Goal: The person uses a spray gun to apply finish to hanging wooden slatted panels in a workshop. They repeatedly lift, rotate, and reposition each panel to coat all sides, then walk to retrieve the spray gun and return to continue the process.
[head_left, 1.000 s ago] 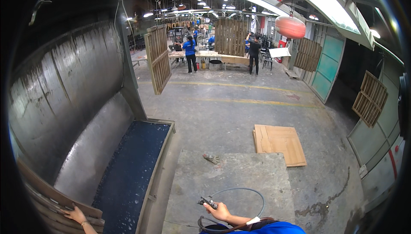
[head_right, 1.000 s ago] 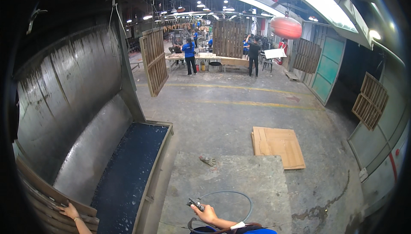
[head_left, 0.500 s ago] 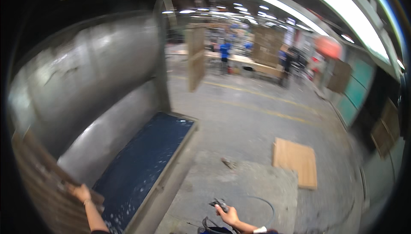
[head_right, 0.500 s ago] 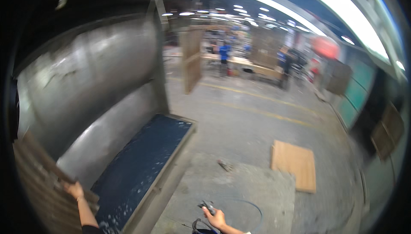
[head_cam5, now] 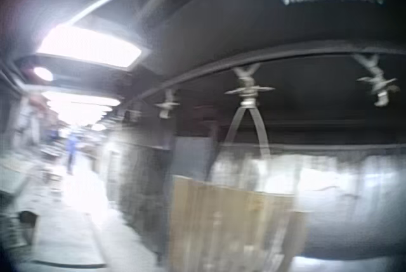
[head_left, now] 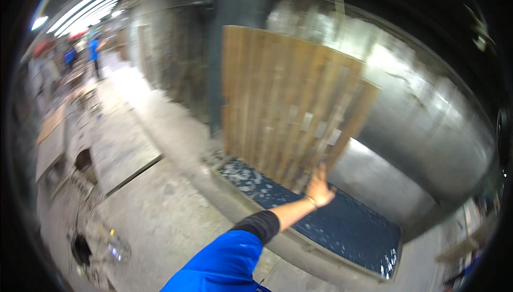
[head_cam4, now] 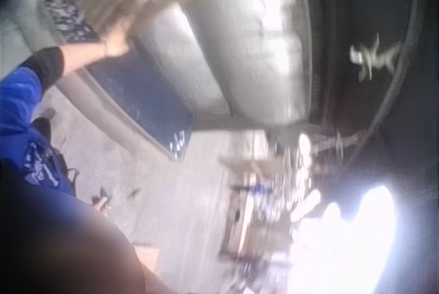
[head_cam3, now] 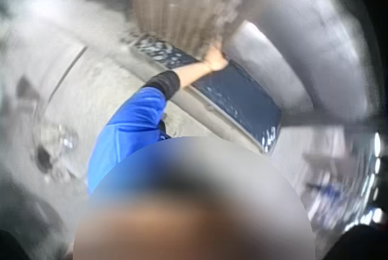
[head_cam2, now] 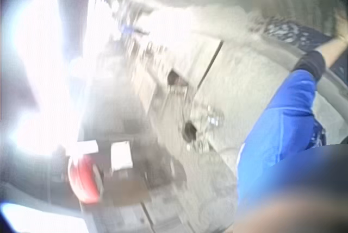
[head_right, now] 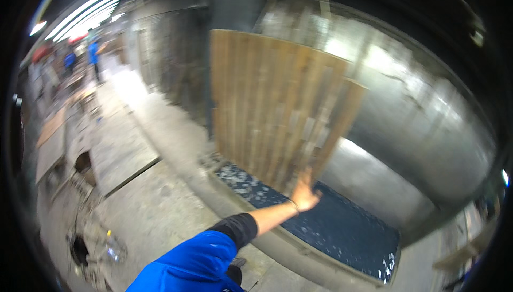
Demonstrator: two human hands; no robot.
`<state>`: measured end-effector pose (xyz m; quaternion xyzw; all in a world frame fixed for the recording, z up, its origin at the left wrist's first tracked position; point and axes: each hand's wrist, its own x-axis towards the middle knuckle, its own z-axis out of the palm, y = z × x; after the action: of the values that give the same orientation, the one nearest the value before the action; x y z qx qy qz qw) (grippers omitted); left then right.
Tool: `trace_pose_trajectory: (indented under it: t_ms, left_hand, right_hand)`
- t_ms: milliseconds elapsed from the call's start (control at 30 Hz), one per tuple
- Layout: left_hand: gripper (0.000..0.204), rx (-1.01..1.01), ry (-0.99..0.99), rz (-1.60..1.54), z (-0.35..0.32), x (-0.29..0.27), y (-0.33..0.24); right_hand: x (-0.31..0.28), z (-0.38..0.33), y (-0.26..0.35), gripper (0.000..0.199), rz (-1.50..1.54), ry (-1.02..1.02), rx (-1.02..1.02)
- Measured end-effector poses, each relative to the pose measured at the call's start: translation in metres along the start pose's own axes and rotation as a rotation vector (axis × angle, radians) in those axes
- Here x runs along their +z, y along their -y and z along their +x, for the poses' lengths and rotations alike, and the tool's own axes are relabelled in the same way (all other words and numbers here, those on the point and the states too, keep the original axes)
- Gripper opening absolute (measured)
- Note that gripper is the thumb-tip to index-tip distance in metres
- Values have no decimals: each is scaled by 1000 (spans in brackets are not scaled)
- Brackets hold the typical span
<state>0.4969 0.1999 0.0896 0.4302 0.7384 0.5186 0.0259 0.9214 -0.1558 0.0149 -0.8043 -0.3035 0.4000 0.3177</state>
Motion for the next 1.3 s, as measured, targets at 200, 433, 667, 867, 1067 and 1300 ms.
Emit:
trace_pose_trajectory:
  t_ms: [200,433,667,867,1067,1300]
  left_hand:
    - [112,-230,168,16,-22,-68,62]
    - [111,-377,67,54,-13,-128,111]
    - [103,-462,7,153,-32,-171,133]
    - [95,-494,-63,120,-53,-203,156]
    - [78,-465,-106,214,-34,-236,152]
    - [71,-276,-160,133,55,-266,172]
  right_hand:
    - [17,2,30,43,-47,220,-182]
    - [51,12,81,52,-292,172,-135]
    - [72,49,73,59,-323,284,-129]
    - [78,67,51,57,-301,317,-284]
    - [75,51,96,53,-215,396,-95]
    - [126,45,101,36,-165,349,-312]
